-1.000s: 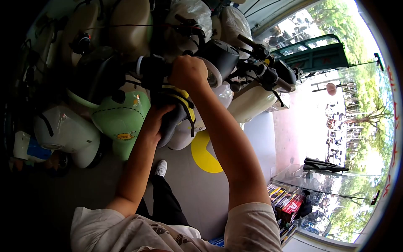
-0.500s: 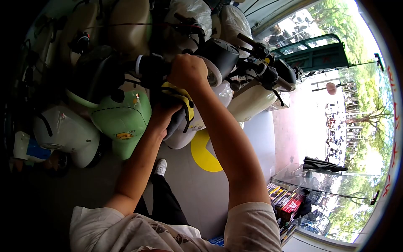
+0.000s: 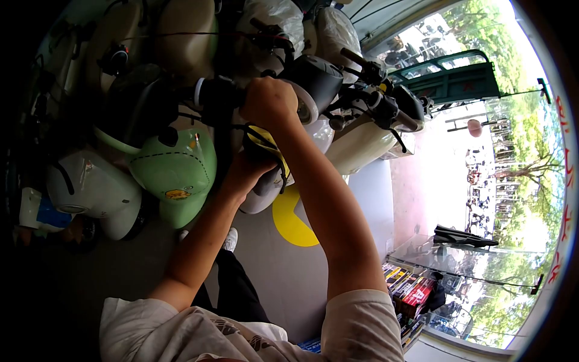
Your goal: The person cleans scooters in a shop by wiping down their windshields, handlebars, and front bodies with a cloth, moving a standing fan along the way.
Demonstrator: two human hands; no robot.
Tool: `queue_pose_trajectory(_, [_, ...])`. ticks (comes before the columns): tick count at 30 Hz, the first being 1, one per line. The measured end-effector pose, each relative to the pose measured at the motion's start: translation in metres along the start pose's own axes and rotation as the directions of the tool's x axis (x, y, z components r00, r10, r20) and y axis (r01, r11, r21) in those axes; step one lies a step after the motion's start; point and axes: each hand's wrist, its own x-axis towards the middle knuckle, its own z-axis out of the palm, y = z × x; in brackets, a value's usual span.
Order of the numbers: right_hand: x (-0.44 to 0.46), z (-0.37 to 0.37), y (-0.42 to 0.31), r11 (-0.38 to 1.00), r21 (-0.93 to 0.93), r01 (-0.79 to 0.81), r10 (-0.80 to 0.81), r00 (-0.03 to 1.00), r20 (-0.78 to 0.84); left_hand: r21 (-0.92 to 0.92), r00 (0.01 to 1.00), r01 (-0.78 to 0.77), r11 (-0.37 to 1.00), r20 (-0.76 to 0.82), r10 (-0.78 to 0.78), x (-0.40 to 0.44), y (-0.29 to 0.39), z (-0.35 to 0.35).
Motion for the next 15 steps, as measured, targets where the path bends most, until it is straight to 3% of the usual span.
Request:
queue_pose_trajectory(5, [0.0,0.001,0.0,1.0,0.002,0.0,0.0,1.0,0.001,-0.025,0.997,-0.08,0.996,-0.019,0.08,0.021,-0.004,0.0])
queue_pose_trajectory(7, [0.0,-0.002,-0.001,1.0,0.005,0.007,-0.007,1.0,-0.007,-0.223,0.969,-0.011,0.975,-0.242,-0.044,0.026,-0.004,0.004])
queue_pose_trajectory(8, [-0.002,-0.005,-0.002,1.0,-0.002,0.01,-0.01,1.0,0.008,-0.312,0.964,-0.034,0.949,-0.261,-0.052,0.024,0.0,0.005])
queue_pose_trajectory(9, [-0.003,-0.007,-0.002,1.0,-0.009,0.014,-0.013,1.0,0.023,-0.313,0.963,-0.034,0.949,-0.263,-0.052,0.023,0.004,0.008])
queue_pose_trajectory(11, [-0.002,-0.007,-0.002,1.0,-0.008,0.008,-0.008,1.0,0.03,-0.563,0.964,-0.067,0.824,-0.251,-0.092,0.022,0.009,0.011])
queue_pose_trajectory(15, [0.001,-0.006,-0.003,1.0,-0.008,-0.019,0.02,0.998,0.064,-0.653,0.98,-0.081,0.753,-0.191,-0.061,0.028,0.0,0.009])
